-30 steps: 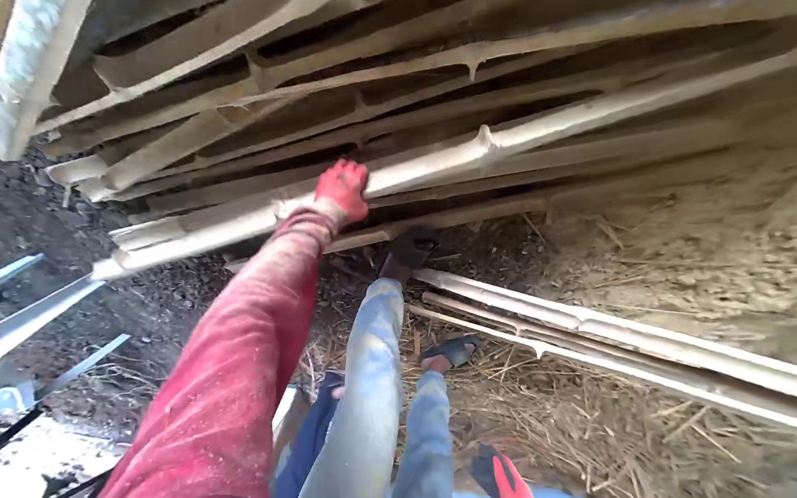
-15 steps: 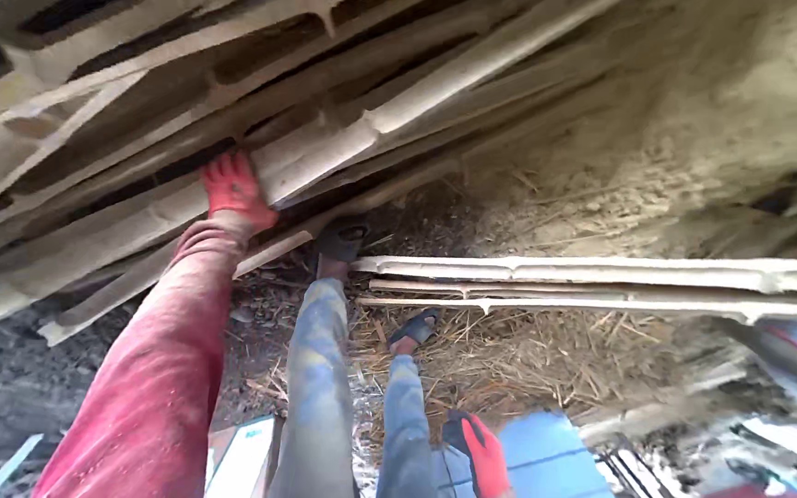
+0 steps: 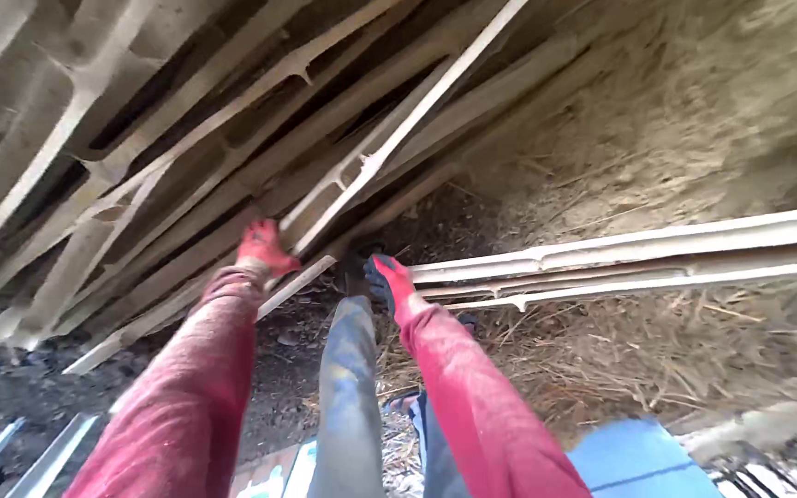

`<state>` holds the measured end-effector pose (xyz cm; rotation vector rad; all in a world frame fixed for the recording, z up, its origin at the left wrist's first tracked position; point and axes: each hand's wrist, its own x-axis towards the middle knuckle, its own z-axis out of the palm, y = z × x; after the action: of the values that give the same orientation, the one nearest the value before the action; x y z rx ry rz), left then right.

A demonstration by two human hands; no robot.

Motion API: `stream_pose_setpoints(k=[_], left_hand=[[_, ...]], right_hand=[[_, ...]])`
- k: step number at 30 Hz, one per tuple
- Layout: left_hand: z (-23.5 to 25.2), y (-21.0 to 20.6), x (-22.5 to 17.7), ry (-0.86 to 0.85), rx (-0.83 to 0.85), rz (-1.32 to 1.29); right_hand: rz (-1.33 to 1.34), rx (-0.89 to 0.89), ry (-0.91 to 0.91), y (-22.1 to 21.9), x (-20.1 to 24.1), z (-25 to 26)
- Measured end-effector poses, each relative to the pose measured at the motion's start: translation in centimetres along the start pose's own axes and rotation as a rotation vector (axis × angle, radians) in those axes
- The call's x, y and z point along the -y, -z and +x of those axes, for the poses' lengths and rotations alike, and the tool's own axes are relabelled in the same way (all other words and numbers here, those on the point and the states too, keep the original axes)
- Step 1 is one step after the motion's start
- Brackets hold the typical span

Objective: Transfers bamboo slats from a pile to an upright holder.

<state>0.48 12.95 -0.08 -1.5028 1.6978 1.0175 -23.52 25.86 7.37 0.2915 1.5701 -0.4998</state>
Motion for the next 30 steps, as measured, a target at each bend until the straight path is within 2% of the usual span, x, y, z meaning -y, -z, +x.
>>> stream_pose_setpoints(k=[3, 7, 11, 14, 16, 20, 22, 23, 25, 27, 30], left_hand=[[-2.1, -3.0, -1.8, 0.105, 0.008, -0.063], [-1.6, -6.7, -4.0, 0.232, 0.096, -0.131], [-3.8, -11.3, -4.5, 0.147, 0.156, -0.220], [-5.6, -13.9, -5.3, 0.147, 0.154, -0.274], [-4.6, -13.5, -6.3, 0.157, 0.110, -0.286], [-5.1, -12.1, -4.6, 0.075, -0.003, -0.288], [-6.2, -10.4, -3.6, 0.072, -0.029, -0.269], [-7.3, -9.3, -3.2, 0.078, -0.021, -0.258], [-10.0, -8.3, -1.9, 0.073, -0.014, -0.226], [-13.6, -8.2, -0.4, 0.060, -0.041, -0.203], [-19.9, -7.1, 1.1, 0.013, -0.096, -0.230]], right_hand=[[-0.017, -0.041, -0.021, -3.2, -0.7, 3.4], [0.063, -0.138, 0.011, -4.0, 0.4, 6.2], [0.123, -0.187, -0.067, -1.6, 0.4, 10.3], [0.094, -0.142, 0.070, 1.7, -3.4, 12.2], [0.255, -0.094, 0.136, 2.6, -2.7, 12.5], [0.556, -0.092, 0.213, 2.8, -1.2, 14.0], [0.448, -0.269, 0.145, 2.0, -0.9, 15.8], [0.295, -0.362, 0.106, 1.3, -0.6, 16.3], [0.001, -0.436, 0.088, 0.6, 0.2, 16.1], [-0.182, -0.442, 0.103, 0.9, -0.1, 14.8], [-0.090, -0.336, 0.199, 1.9, -2.0, 8.1]])
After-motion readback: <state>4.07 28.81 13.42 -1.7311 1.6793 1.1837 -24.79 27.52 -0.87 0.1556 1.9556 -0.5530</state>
